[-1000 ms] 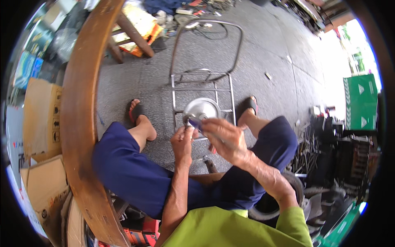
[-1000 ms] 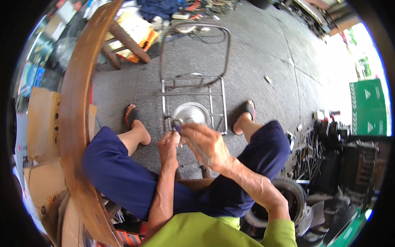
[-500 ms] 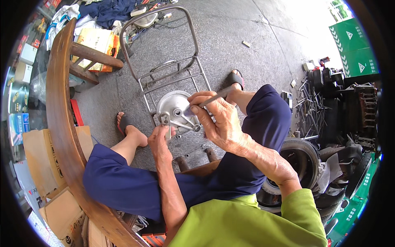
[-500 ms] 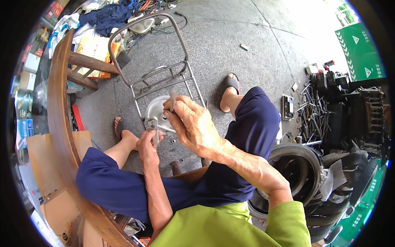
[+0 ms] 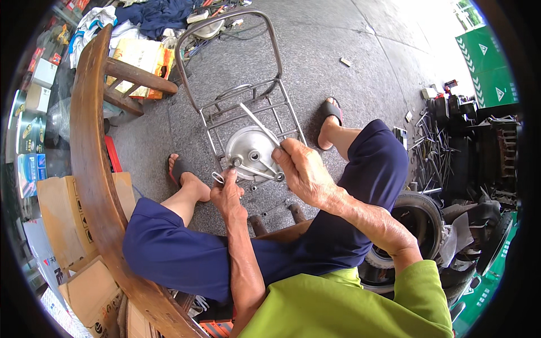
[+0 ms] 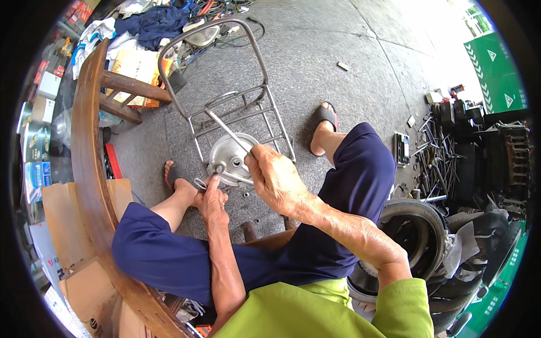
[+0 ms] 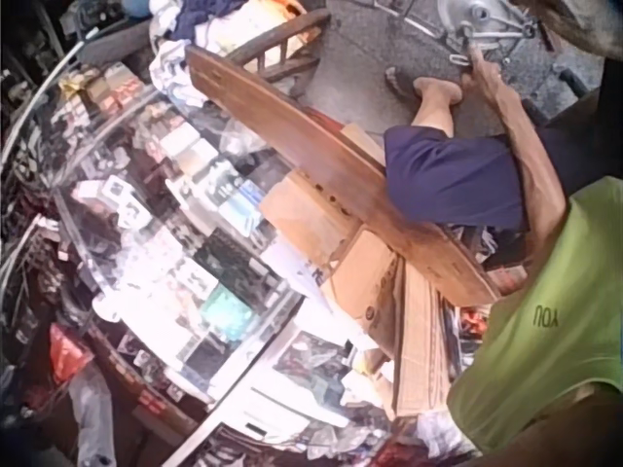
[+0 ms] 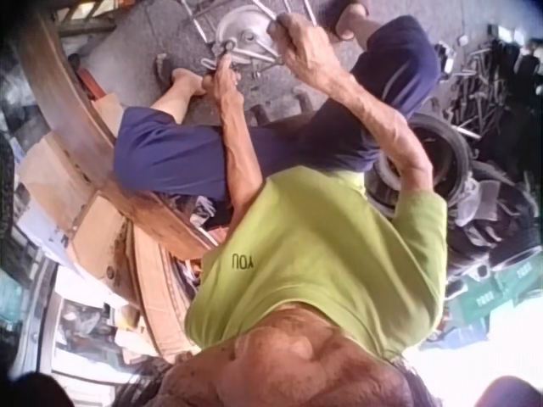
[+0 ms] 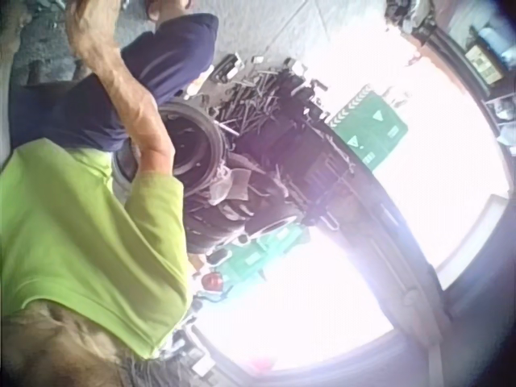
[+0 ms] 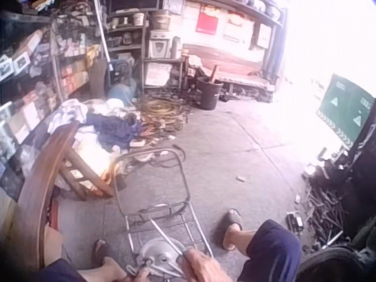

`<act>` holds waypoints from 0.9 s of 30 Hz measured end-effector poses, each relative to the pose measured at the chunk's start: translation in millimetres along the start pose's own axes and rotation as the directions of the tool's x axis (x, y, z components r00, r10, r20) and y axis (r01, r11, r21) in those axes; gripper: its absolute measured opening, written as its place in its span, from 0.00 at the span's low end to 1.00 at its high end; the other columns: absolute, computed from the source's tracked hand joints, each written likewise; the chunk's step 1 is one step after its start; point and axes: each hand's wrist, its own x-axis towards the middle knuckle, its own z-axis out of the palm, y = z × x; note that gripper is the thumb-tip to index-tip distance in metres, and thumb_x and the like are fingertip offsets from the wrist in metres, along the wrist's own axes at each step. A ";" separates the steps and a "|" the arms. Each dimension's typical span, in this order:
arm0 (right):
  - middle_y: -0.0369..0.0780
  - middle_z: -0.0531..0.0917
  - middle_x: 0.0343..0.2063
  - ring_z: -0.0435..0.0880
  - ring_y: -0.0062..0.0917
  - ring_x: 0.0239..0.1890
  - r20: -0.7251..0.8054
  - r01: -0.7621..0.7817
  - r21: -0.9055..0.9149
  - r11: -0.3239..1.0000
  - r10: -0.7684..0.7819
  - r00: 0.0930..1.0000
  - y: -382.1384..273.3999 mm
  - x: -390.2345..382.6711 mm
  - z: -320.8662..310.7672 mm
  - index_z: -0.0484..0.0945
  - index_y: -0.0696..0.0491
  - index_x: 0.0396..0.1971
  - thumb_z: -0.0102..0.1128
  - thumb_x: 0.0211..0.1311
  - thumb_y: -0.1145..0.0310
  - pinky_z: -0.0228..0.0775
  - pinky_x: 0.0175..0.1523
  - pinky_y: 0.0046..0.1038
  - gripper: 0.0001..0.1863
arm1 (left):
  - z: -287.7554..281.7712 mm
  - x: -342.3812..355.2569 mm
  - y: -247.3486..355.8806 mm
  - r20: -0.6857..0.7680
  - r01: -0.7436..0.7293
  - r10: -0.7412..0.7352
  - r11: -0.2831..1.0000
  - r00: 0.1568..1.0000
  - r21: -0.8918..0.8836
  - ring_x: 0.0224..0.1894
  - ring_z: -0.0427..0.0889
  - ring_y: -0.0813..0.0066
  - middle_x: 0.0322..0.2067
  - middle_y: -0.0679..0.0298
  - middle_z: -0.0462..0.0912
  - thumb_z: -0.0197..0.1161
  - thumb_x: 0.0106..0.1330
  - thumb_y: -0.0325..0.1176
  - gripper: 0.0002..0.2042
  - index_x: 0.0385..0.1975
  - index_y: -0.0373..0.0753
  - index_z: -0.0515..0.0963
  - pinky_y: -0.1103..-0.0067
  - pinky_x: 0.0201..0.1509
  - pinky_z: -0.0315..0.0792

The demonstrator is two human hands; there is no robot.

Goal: The person disassembles a circular metal mechanical part using a wrench and screwdriver, removes internal components, and then reassembles the part by tightening screws.

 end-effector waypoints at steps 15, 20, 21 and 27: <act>0.48 0.73 0.23 0.77 0.46 0.27 0.122 0.044 -0.021 0.999 -0.041 0.992 -2.4 1.3 16.2 0.70 0.61 0.28 0.54 0.67 0.71 0.67 0.33 0.41 0.10 | 8.7 -1.6 -2.0 -0.032 -0.041 0.040 0.999 0.999 -0.023 0.17 0.62 0.87 0.19 0.72 0.72 0.65 0.64 0.30 0.06 0.33 0.33 0.79 0.84 0.20 0.59; 0.49 0.74 0.23 0.77 0.47 0.28 0.131 0.048 -0.024 0.999 -0.045 0.990 -2.0 0.5 15.3 0.70 0.61 0.28 0.55 0.67 0.71 0.67 0.32 0.41 0.10 | 8.7 -1.5 -5.6 0.000 -0.056 0.056 0.997 0.998 -0.051 0.16 0.57 0.88 0.16 0.76 0.65 0.62 0.67 0.30 0.05 0.33 0.35 0.78 0.84 0.21 0.57; 0.49 0.74 0.23 0.77 0.47 0.28 0.134 0.049 -0.024 0.999 -0.045 0.990 -2.4 0.7 15.0 0.70 0.61 0.28 0.55 0.67 0.71 0.67 0.32 0.41 0.10 | 10.3 -2.3 -4.1 0.006 -0.073 0.074 0.996 0.997 -0.048 0.15 0.54 0.88 0.14 0.78 0.60 0.61 0.68 0.31 0.05 0.34 0.36 0.78 0.83 0.21 0.55; 0.49 0.74 0.23 0.77 0.48 0.28 0.145 0.061 -0.020 0.998 -0.058 0.988 -3.6 0.8 14.6 0.71 0.61 0.28 0.54 0.67 0.70 0.67 0.32 0.42 0.10 | 6.6 2.2 -2.8 -0.050 -0.157 0.164 0.980 0.985 0.126 0.24 0.66 0.85 0.24 0.71 0.76 0.62 0.66 0.31 0.07 0.31 0.33 0.79 0.82 0.27 0.62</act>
